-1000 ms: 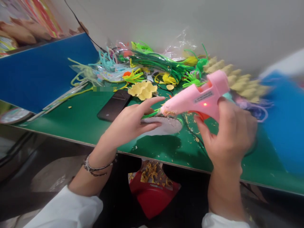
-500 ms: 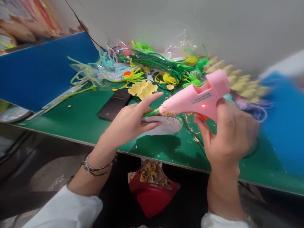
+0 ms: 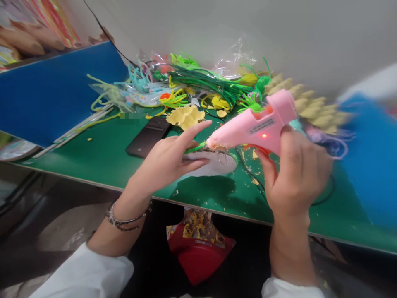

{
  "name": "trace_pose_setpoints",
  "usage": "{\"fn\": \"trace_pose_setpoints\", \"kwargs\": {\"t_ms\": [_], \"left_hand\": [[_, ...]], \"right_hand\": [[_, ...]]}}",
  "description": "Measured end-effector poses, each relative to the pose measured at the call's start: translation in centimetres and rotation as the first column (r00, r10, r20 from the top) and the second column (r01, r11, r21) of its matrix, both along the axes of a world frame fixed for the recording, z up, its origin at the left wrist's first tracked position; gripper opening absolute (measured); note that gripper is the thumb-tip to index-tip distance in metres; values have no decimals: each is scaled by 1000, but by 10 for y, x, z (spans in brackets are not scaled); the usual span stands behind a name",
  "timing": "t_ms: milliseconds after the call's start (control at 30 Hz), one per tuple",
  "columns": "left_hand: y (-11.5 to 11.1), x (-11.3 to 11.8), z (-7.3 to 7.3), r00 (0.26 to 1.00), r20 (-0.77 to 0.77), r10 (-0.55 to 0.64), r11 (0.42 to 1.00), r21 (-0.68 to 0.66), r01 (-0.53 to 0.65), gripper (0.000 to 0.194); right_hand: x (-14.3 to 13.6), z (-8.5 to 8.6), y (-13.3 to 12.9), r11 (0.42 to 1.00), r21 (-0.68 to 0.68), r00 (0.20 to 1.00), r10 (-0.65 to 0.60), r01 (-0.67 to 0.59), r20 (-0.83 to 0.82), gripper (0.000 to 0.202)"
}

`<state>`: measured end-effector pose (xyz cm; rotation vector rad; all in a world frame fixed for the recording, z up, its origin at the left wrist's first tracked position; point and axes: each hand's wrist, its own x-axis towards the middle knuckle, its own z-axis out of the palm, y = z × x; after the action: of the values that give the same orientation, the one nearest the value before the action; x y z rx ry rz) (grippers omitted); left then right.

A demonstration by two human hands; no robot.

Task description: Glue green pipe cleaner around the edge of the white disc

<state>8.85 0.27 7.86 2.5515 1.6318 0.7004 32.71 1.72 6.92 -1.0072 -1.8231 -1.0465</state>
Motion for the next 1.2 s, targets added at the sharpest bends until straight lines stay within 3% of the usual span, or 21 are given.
{"fn": "trace_pose_setpoints", "kwargs": {"t_ms": [600,833,1200], "left_hand": [[1,-2,0,1000,-10,23,999,46,-23,69],[1,-3,0,1000,4,22,1000,16,-22,69],[1,-4,1,999,-21,46,999,12,-46,69]], "right_hand": [[5,2,2,999,2,999,-52,52,10,54],[9,0,1,999,-31,999,-43,43,-19,56],[11,-2,6,1000,22,999,-15,16,-52,55]]}}
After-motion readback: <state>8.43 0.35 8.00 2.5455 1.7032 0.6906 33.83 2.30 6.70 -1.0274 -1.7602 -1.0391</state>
